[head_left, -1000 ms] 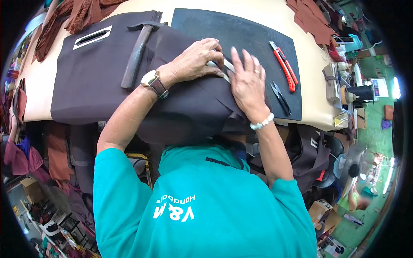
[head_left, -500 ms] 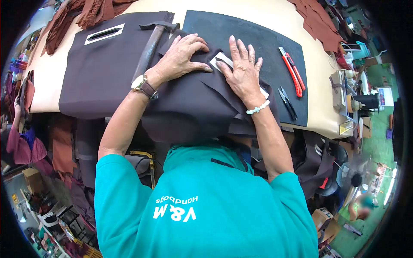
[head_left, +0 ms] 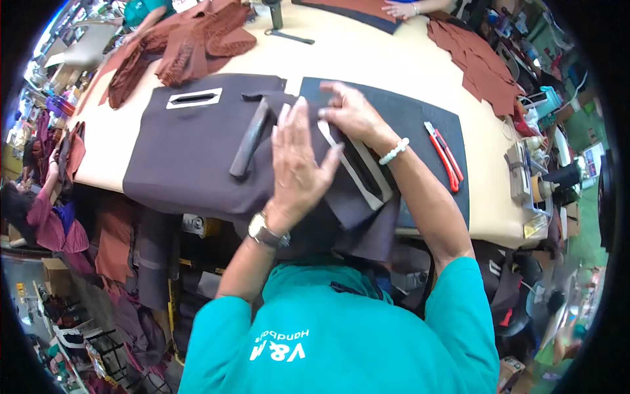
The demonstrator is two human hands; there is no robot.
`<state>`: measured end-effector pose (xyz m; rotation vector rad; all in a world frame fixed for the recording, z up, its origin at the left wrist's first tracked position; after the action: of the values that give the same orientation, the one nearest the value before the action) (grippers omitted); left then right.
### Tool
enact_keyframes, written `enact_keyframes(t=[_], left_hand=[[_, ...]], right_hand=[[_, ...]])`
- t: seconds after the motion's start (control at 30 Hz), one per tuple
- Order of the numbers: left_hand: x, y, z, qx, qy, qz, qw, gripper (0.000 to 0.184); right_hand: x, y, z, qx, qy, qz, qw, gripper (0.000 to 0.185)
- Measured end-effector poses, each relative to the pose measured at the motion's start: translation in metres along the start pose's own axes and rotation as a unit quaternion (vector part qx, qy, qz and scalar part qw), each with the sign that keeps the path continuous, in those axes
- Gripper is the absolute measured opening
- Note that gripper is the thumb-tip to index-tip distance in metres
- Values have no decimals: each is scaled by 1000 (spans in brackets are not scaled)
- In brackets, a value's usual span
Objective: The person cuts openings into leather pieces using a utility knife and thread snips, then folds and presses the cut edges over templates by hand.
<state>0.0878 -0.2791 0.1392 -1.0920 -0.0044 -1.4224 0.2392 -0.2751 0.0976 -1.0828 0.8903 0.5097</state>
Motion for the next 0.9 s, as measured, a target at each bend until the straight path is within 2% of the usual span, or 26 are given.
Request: enact_keyframes(t=[0.03,0.07,0.13,0.17,0.2,0.27,0.3,0.33,0.47,0.53,0.63,0.7,0.73,0.77,0.8,0.83,0.9], left_hand=[[17,-7,2,18,16,0,1000,83],[32,-11,7,26,36,-1,999,86],[57,-13,23,20,60,41,997,88],[66,-16,33,49,86,71,993,89],[72,-19,44,85,108,82,987,79],[81,-23,66,154,189,149,958,67],[88,-30,71,156,222,116,955,56],[96,-35,73,165,265,105,944,47],[92,-12,51,88,340,93,932,36],[79,12,27,42,363,95,926,36],[55,44,-8,-93,333,66,936,33],[37,65,-28,-186,302,69,932,28],[35,66,-34,-213,274,54,936,28],[37,64,-36,-236,245,40,939,29],[39,62,-34,-255,218,28,942,31],[42,58,-32,-240,209,4,948,36],[34,73,-32,-296,131,58,944,33]], right_hand=[[-9,-16,20,100,-52,112,987,52],[-15,-33,33,194,-102,224,950,48],[-60,-89,32,375,-156,279,870,42],[-78,-111,29,413,-217,312,827,40],[-86,-135,20,451,-276,341,778,37],[-82,-167,3,434,-295,382,761,39],[-93,-175,-20,472,-289,309,773,40],[-91,-178,-42,492,-262,299,774,43],[-58,-185,-129,569,-167,213,776,50],[-16,-178,-179,573,-108,141,800,51],[28,-152,-238,548,-2,89,832,55],[22,-152,-268,560,27,-186,807,55],[4,-151,-272,533,42,-339,774,55],[-11,-152,-269,515,28,-372,772,51],[-27,-150,-258,489,15,-375,787,38],[-40,-143,-240,435,-25,-337,835,31],[-44,-116,-207,323,-75,-251,909,19]])
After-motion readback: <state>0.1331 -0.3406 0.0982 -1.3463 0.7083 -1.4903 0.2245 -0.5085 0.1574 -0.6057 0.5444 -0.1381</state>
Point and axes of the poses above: each hand's wrist, its own z-axis towards the middle knuckle, its own y-axis out of the palm, x = y × z, the point moved 9 cm from there along z, towards the middle knuckle, and after that the axes turned 10 degrees about -y, right-handed, at the moved point
